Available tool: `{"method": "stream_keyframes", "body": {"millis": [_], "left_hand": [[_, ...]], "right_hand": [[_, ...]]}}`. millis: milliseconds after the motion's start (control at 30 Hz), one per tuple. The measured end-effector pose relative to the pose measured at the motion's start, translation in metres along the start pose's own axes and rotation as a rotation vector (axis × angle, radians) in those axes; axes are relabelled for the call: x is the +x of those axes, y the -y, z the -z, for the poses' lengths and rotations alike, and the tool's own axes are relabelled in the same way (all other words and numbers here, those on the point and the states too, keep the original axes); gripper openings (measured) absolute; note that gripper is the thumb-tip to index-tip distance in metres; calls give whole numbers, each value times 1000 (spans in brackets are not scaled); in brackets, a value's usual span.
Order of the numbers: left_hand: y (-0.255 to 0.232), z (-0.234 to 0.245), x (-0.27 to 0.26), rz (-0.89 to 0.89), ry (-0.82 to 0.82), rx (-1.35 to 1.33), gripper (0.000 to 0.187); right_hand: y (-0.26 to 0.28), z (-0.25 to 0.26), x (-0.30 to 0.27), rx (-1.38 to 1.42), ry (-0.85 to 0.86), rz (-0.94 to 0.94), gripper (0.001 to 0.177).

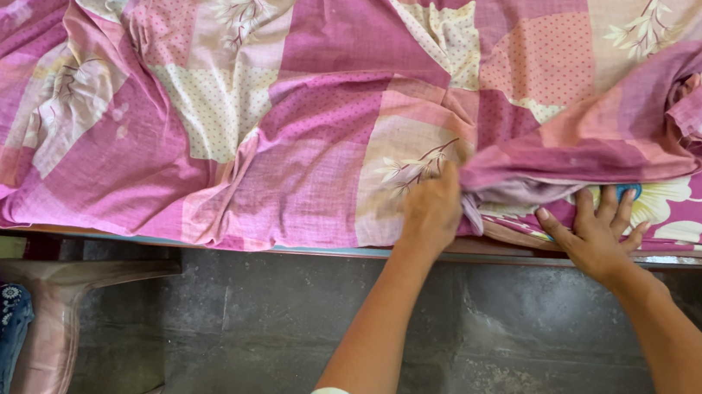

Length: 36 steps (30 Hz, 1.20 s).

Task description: The person folds a patterned blanket on a bed by hand, smoothing the fabric and folding it repeatedly until it forms a rectangular bundle.

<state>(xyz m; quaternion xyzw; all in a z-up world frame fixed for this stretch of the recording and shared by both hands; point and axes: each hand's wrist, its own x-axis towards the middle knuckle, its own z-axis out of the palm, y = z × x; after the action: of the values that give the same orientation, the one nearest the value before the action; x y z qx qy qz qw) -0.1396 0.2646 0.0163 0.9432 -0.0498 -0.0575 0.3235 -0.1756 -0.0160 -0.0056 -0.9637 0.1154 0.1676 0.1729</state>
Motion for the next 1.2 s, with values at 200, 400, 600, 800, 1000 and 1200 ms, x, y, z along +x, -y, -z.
{"method": "stream_keyframes", "body": {"millis": [200, 400, 600, 800, 1000, 1200], "left_hand": [[28, -19, 43, 393, 22, -237, 56], [41, -36, 61, 559, 125, -335, 59], [68, -64, 79, 428, -17, -402, 54], [17, 7, -3, 108, -72, -410, 83], [-7, 52, -69, -208, -178, 17, 101], [17, 47, -93, -333, -412, 247, 63]], "right_hand": [[21, 15, -15, 83, -31, 6, 98], [27, 18, -20, 100, -40, 3, 96], [29, 22, -18, 100, -27, 7, 95], [22, 16, -15, 90, -32, 29, 100], [17, 13, -13, 82, -37, 40, 103], [14, 10, -11, 87, -41, 37, 104]]}}
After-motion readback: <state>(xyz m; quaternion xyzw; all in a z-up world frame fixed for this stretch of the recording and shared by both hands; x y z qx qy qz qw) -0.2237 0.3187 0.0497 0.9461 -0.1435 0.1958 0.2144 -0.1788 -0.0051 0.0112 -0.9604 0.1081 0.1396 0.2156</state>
